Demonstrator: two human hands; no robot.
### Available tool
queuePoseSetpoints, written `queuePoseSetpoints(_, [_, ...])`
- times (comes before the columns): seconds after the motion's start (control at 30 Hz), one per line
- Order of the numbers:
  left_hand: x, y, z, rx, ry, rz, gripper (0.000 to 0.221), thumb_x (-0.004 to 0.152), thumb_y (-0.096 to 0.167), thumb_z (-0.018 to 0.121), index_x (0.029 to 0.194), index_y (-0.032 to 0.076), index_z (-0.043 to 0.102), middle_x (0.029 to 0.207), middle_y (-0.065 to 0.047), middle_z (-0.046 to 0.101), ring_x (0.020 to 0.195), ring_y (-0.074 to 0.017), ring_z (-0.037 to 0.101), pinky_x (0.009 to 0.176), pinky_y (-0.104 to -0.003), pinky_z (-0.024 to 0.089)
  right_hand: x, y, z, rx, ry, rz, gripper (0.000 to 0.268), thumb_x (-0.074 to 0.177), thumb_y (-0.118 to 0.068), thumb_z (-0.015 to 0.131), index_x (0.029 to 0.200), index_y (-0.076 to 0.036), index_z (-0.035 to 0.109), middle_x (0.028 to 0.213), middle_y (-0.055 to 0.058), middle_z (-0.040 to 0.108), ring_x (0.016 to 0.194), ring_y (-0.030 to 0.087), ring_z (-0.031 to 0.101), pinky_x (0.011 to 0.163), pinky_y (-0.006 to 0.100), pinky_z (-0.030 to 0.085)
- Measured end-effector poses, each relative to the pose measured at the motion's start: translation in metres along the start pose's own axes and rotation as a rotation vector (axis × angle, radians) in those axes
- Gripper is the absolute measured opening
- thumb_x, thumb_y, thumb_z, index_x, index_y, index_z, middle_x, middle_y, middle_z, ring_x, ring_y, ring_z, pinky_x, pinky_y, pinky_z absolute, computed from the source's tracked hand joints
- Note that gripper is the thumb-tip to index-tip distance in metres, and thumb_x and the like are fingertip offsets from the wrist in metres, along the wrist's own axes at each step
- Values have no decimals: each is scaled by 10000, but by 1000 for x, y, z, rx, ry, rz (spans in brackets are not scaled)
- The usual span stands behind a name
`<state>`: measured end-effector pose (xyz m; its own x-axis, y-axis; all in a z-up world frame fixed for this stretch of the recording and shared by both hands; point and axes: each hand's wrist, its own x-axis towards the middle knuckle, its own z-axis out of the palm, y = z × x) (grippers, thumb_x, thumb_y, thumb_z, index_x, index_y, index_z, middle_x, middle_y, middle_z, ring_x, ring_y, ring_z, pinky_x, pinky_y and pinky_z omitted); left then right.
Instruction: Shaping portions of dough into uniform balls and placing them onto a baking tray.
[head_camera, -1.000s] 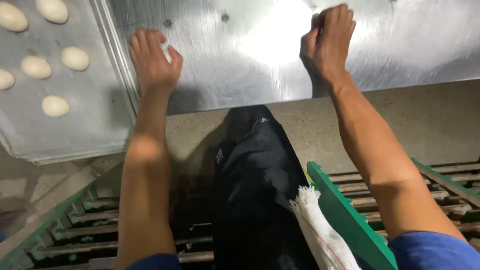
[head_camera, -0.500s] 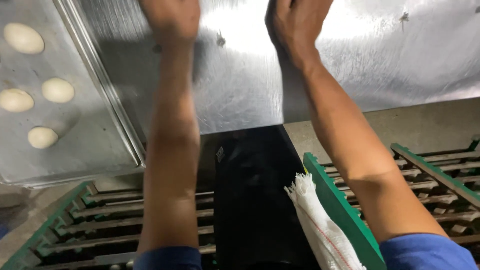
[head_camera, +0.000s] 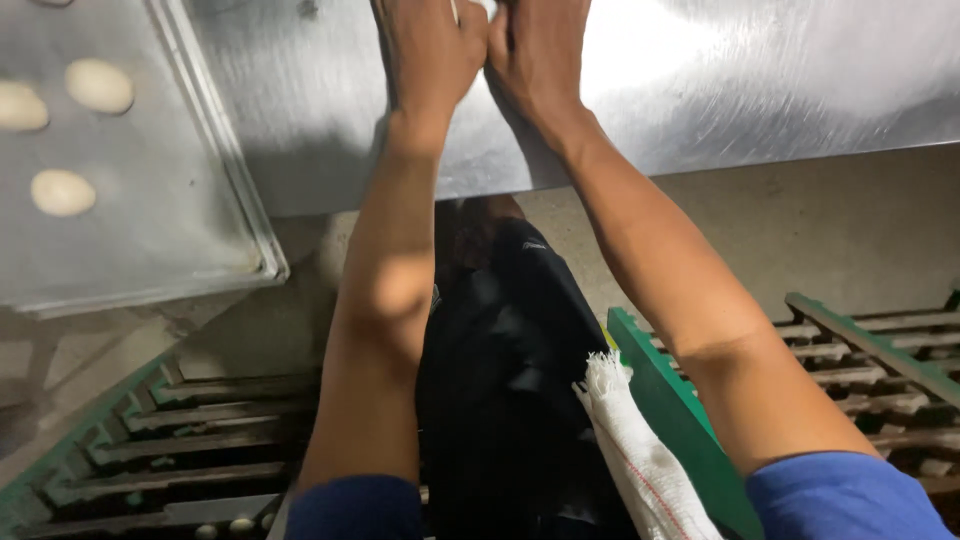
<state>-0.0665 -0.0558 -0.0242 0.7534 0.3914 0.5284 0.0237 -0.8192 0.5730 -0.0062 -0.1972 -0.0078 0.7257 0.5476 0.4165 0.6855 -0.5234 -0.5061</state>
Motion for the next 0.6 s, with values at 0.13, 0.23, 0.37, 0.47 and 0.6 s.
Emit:
queuePoseSetpoints(0.13, [-28,30,-60,47,-95,-59,161,916,75,665,1066,59,608,1073,-109,613,1077,-332,540,947,-457,416,-25,-16,-36,108,-50,2,193,934,-36,684,1075,-77,558,992,112,594,945,339,556,829,483,362])
queuePoseSetpoints(0.23, [-47,20,-87,84,-269,-116,215,941,49,658,1128,64,553,1156,-126,518,1140,-310,482,999,-439,444,-47,-12,-64,15,-76,-28,236,891,-12,663,1085,-53,535,1036,145,540,974,330,506,870,463,364])
queuePoseSetpoints(0.37, [-72,-31,-108,321,-317,-41,279,863,81,681,1108,73,548,1141,-132,475,1110,-311,451,961,-437,439,-65,30,-83,-92,-131,-32,214,920,3,628,1104,-45,529,1055,130,497,978,276,479,879,434,371])
queuePoseSetpoints(0.47, [-67,-64,-128,283,-286,-46,299,897,58,692,1166,71,563,1141,-136,465,1123,-290,443,968,-445,435,-51,55,-90,-188,-119,-61,222,880,14,613,1077,-39,525,1084,122,501,994,261,467,878,431,359])
queuePoseSetpoints(0.6, [-46,-99,-134,340,-275,-20,273,919,36,657,1163,46,536,1148,-122,461,1118,-276,477,986,-436,435,-16,63,-84,-185,-136,-62,227,864,18,596,1063,-37,502,1072,132,472,976,277,449,883,437,342])
